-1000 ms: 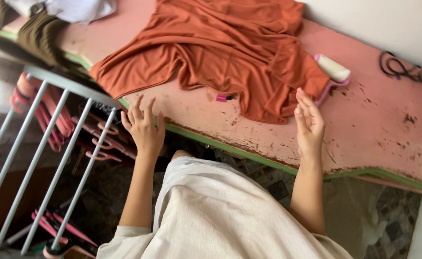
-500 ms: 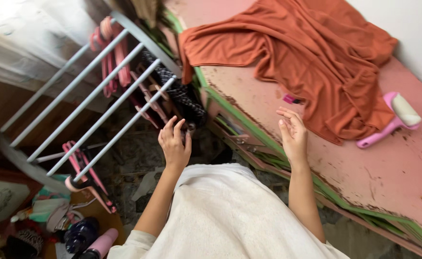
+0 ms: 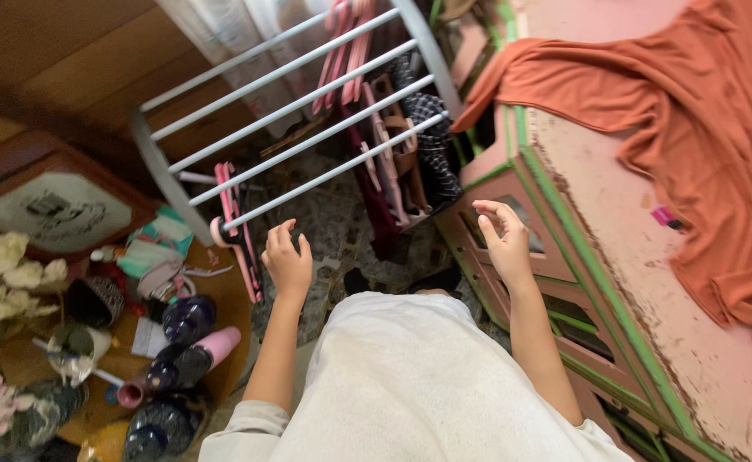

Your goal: The person uses a pink lint roller to remove lint from an orange garment and then a white garment laid on a pink table. After rolling the orange garment, the person picks up a hanger, places the garment on it, and hangs it on a nearby drying rack. The person then lays out the white garment and continues rolling it.

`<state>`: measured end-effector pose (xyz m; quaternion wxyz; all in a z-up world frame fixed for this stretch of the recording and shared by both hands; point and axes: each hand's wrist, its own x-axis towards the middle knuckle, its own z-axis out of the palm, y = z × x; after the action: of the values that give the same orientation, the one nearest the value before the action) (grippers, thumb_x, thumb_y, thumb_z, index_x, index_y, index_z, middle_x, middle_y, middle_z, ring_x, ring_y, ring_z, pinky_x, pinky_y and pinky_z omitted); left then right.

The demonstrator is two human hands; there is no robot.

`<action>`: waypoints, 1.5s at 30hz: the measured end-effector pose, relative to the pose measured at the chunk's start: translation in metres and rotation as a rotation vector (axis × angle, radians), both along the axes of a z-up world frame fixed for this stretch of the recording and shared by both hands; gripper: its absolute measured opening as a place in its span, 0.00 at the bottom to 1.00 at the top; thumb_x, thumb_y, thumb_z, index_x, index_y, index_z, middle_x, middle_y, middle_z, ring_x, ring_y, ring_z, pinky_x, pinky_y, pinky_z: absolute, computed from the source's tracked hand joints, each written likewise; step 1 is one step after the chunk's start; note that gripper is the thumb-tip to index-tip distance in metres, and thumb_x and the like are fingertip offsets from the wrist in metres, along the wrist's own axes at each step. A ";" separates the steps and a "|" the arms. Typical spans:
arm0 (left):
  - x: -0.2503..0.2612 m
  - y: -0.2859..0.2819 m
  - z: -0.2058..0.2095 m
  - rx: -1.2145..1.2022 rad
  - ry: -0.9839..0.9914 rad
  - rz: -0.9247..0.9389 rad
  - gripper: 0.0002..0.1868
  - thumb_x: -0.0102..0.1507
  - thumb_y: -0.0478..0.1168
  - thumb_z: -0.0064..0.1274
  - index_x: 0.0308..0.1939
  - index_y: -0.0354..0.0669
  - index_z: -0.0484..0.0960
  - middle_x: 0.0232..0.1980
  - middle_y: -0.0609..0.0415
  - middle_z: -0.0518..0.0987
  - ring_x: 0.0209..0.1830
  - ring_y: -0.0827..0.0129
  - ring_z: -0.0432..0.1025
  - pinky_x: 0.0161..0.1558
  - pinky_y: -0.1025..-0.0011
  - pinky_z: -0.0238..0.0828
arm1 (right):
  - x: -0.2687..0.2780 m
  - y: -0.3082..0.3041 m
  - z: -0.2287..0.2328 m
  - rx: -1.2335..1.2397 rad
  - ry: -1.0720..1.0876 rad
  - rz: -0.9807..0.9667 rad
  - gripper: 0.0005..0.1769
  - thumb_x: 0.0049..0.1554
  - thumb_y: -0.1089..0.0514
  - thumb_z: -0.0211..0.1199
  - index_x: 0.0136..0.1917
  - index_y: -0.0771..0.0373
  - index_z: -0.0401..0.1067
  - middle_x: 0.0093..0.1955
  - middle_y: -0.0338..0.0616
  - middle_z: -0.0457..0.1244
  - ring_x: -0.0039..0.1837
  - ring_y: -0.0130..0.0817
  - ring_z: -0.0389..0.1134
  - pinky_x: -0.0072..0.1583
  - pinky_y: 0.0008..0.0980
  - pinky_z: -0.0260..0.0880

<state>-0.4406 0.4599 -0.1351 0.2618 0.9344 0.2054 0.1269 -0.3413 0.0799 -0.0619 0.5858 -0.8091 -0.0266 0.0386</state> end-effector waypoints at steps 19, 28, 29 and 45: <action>-0.045 0.152 -0.124 0.219 0.172 0.338 0.16 0.61 0.40 0.59 0.52 0.43 0.76 0.48 0.48 0.75 0.47 0.50 0.75 0.46 0.52 0.70 | 0.019 0.149 -0.066 -0.063 0.139 0.378 0.13 0.63 0.62 0.59 0.60 0.66 0.75 0.55 0.42 0.71 0.57 0.28 0.71 0.59 0.29 0.70; 0.004 0.188 -0.155 0.304 0.404 0.392 0.24 0.58 0.42 0.64 0.54 0.40 0.73 0.48 0.46 0.74 0.46 0.50 0.77 0.45 0.53 0.74 | 0.064 0.169 -0.105 -0.071 0.246 0.419 0.13 0.63 0.61 0.59 0.59 0.65 0.76 0.53 0.41 0.71 0.55 0.27 0.70 0.55 0.28 0.71; 0.005 0.189 -0.158 0.302 0.418 0.391 0.25 0.57 0.42 0.65 0.54 0.41 0.73 0.48 0.46 0.75 0.45 0.50 0.77 0.45 0.53 0.74 | 0.067 0.171 -0.108 -0.081 0.274 0.411 0.12 0.63 0.61 0.59 0.58 0.65 0.76 0.53 0.41 0.71 0.54 0.27 0.70 0.55 0.28 0.70; 0.020 0.217 -0.179 0.365 0.441 0.408 0.21 0.56 0.42 0.66 0.46 0.40 0.71 0.45 0.46 0.76 0.41 0.52 0.79 0.40 0.60 0.78 | 0.108 0.194 -0.154 -0.108 0.239 0.477 0.14 0.61 0.61 0.59 0.60 0.64 0.76 0.54 0.42 0.71 0.54 0.27 0.71 0.58 0.29 0.70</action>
<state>-0.4207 0.6773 -0.3142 0.0091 0.9104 0.4136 0.0062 -0.2331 0.2739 -0.2160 0.5151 -0.7997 -0.1449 0.2723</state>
